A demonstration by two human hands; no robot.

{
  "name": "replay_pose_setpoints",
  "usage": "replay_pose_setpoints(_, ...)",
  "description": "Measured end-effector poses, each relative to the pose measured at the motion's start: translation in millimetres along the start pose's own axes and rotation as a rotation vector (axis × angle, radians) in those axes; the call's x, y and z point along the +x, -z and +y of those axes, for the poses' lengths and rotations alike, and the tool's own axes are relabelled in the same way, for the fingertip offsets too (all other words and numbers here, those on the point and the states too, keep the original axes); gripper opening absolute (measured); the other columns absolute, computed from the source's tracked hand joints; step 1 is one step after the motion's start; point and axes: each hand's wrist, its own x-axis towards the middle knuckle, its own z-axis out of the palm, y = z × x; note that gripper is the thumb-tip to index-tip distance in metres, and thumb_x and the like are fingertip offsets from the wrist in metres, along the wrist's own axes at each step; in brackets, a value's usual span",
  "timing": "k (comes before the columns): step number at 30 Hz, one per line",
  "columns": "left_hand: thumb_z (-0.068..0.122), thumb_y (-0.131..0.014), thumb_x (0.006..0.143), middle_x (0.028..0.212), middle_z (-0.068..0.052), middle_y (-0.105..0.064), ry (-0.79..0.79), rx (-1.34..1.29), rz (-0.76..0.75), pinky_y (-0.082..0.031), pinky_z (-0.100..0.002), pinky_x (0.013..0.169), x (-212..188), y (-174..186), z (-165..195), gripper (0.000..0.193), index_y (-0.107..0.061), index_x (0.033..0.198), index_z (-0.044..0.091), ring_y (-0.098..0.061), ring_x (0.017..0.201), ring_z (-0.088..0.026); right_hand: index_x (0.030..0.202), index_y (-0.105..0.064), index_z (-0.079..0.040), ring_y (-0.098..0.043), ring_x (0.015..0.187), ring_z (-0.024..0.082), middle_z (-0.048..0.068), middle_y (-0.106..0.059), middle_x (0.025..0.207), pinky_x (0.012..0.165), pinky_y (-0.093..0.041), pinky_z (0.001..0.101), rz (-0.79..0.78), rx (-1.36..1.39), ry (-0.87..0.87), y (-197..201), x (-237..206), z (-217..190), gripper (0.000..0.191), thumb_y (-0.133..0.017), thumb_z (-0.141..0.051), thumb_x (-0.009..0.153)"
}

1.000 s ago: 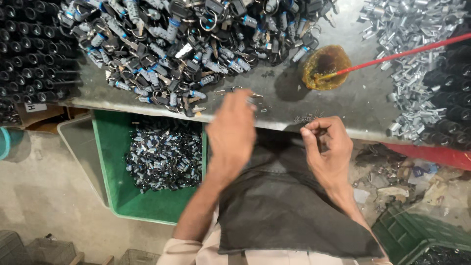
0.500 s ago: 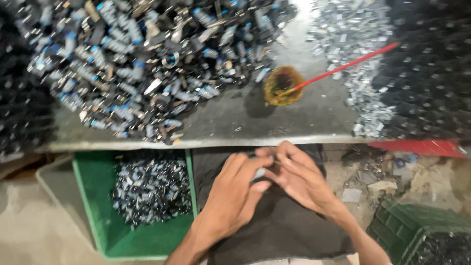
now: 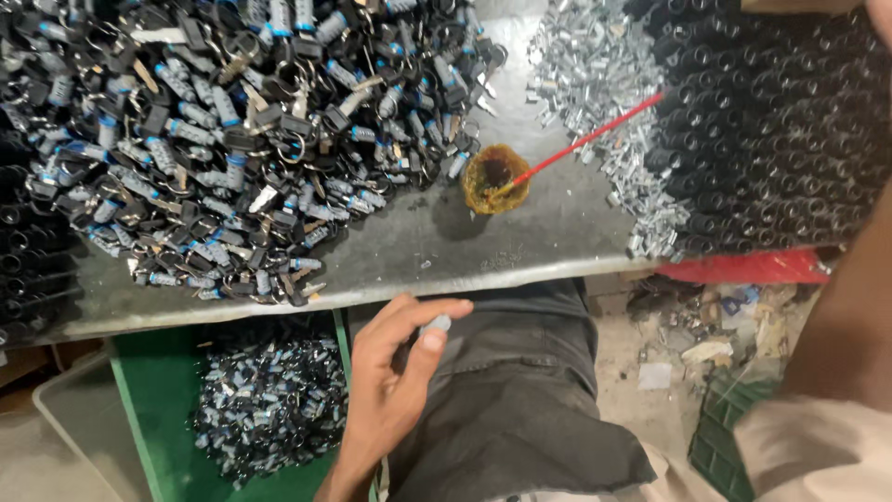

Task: The person picks lock cylinders one at a time from a large pile on the workbench, uses a long-handled brush to apply a yellow lubricant from a container onto each cylinder, works the cylinder with both hands, and sets it back on the table or into a bin.

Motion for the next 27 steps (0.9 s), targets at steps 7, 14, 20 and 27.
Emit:
replay_pose_setpoints(7,0.007,-0.056,0.104,0.103,-0.005,-0.062,0.212,-0.783,-0.066,-0.052,-0.028,0.078,-4,-38,-14,0.028,-0.055,0.132,0.005,-0.057,0.088,-0.012,0.085,-0.068,-0.006,-0.067,0.084,0.019,0.014,-0.07,0.1,0.068,-0.051,0.0249,0.236,0.234,0.12,3,-124,-78,0.01,-0.078,-0.008,0.085)
replay_pose_setpoints(14,0.018,-0.06,0.107,0.103,0.0,-0.059,0.451,-1.162,-0.058,-0.044,-0.022,0.067,6,-72,-41,0.025,-0.052,0.13,0.01,-0.051,0.08,-0.007,0.099,-0.066,0.002,-0.066,0.107,0.016,0.01,-0.055,0.121,0.092,-0.059,0.0274,-0.237,1.473,-0.067,-52,-219,-196,0.016,-0.074,0.011,0.089)
replay_pose_setpoints(20,0.021,-0.06,0.107,0.104,0.003,-0.06,0.428,-1.132,-0.035,-0.042,-0.02,0.065,0,-69,-39,0.024,-0.053,0.128,0.012,-0.049,0.079,-0.005,0.102,-0.065,0.002,-0.066,0.109,0.016,0.008,-0.053,0.125,0.094,-0.06,0.0281,-0.167,1.436,-0.108,-57,-221,-209,0.017,-0.073,0.013,0.091)
replay_pose_setpoints(27,0.023,-0.061,0.108,0.104,0.003,-0.058,0.398,-1.128,-0.05,-0.042,-0.02,0.068,-2,-67,-39,0.025,-0.054,0.129,0.01,-0.05,0.081,-0.006,0.1,-0.066,0.002,-0.068,0.104,0.014,0.007,-0.054,0.124,0.091,-0.061,0.0259,-0.143,1.365,-0.153,-56,-224,-211,0.015,-0.073,0.012,0.091)
